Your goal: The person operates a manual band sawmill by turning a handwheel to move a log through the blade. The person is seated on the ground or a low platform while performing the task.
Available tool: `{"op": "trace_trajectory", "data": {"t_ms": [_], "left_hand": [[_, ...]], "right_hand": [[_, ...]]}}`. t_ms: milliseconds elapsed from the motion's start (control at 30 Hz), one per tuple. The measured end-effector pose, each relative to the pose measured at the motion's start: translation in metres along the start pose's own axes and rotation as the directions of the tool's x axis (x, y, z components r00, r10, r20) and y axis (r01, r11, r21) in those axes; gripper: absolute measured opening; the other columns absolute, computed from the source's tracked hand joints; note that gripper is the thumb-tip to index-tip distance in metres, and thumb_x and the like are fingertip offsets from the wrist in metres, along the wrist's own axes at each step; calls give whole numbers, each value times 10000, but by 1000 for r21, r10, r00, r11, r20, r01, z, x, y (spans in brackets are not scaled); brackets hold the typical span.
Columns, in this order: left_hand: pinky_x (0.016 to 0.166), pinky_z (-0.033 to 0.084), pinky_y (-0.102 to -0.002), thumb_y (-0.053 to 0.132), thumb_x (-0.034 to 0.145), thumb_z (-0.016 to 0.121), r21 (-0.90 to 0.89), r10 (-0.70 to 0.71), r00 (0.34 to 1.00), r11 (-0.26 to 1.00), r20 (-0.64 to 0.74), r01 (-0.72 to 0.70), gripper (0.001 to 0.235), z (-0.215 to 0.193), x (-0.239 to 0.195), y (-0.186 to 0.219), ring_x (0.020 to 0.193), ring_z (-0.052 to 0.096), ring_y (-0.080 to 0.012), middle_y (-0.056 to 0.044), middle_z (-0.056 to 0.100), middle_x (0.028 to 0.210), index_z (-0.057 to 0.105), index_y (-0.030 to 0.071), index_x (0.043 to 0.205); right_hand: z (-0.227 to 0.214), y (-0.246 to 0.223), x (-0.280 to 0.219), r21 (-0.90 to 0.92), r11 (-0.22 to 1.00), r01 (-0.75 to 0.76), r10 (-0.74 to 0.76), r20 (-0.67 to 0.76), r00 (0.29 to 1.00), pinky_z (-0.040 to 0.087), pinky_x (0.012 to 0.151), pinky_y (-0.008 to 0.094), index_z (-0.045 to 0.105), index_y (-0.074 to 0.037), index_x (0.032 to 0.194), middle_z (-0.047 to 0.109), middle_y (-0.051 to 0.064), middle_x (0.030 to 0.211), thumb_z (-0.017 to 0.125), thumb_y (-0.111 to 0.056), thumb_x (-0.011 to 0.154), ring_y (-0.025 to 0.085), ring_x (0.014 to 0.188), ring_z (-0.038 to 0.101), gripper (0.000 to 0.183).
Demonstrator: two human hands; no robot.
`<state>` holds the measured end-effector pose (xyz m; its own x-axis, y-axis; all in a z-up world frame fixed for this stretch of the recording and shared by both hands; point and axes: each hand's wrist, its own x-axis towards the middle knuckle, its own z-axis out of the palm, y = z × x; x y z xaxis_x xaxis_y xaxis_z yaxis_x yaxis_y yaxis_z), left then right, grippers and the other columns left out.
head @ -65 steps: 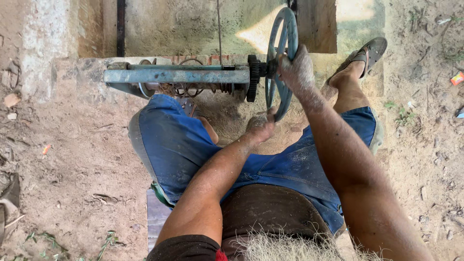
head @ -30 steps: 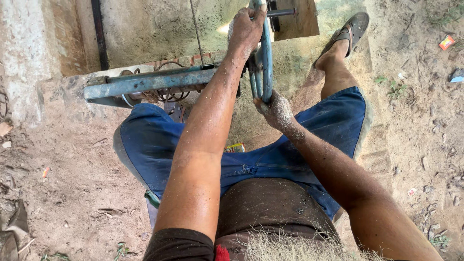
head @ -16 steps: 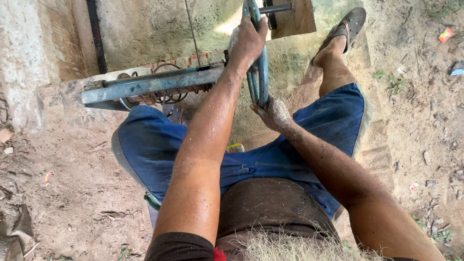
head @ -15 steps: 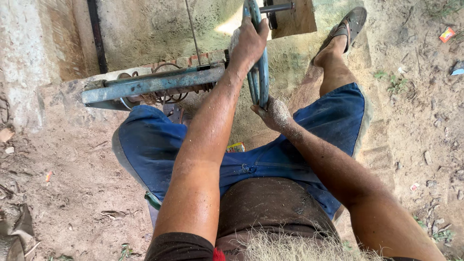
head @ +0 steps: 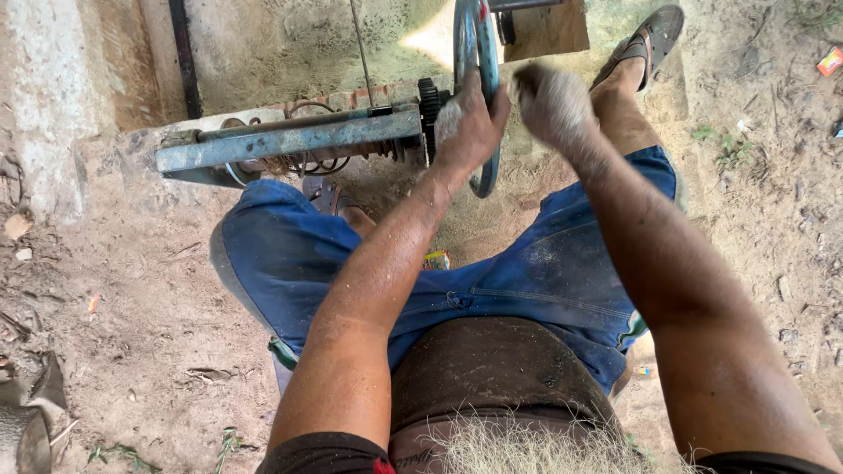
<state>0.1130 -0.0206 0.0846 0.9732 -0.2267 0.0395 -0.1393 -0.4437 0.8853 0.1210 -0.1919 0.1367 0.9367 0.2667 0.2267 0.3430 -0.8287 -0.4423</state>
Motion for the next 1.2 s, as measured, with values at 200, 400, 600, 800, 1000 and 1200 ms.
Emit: {"op": "trace_trajectory", "data": {"t_ms": [200,400,600,800,1000,1200], "left_hand": [[482,591,-304,322,1125,498,-62,250,959,964,-137,-260,487,2,-47,16,624,661,-137,-102,667,809,385,-19,1455],[676,658,-379,334,1246,450,900,505,796,-423,333,-107,522,15,-76,-24,855,681,-207,-300,695,1216,442,-107,1526],[848,667,-416,320,1139,460,929,663,720,101,205,-357,551,17,-102,-51,1147,690,-292,-344,547,1348,292,-64,1497],[773,647,-342,433,1189,431,251,323,918,892,231,-377,601,37,-113,-78,870,619,-165,-110,546,1080,235,15,1574],[752,613,-482,577,1108,389,-363,93,993,930,67,-63,534,27,-101,-56,941,575,-185,-125,501,1038,440,76,1286],[1038,538,-574,563,1184,327,-48,170,938,980,-302,-193,625,-18,-52,-14,1280,551,-347,-259,540,1363,504,32,1465]], "right_hand": [[-15,10,51,-161,987,15,-27,-71,997,587,663,406,713,-71,1026,736,149,903,559,-108,1120,235,786,715,184],[-10,14,71,-244,961,-128,178,195,965,507,917,520,692,-85,1294,731,183,1084,547,-190,1165,293,967,693,221],[3,20,43,-413,910,29,37,152,988,250,1122,636,595,-102,1421,600,181,1406,666,-196,984,371,1359,479,453],[0,13,6,-385,923,-11,94,196,976,139,1214,663,459,-102,1549,519,187,1514,611,-211,1065,385,1454,403,518],[-11,-7,-23,-409,912,39,50,204,978,142,1181,680,372,-61,1610,480,212,1490,585,-217,1062,398,1425,399,608],[-21,-33,-52,-351,936,19,63,219,974,164,1192,683,362,-53,1617,469,186,1506,654,-172,991,378,1444,383,701]]}}
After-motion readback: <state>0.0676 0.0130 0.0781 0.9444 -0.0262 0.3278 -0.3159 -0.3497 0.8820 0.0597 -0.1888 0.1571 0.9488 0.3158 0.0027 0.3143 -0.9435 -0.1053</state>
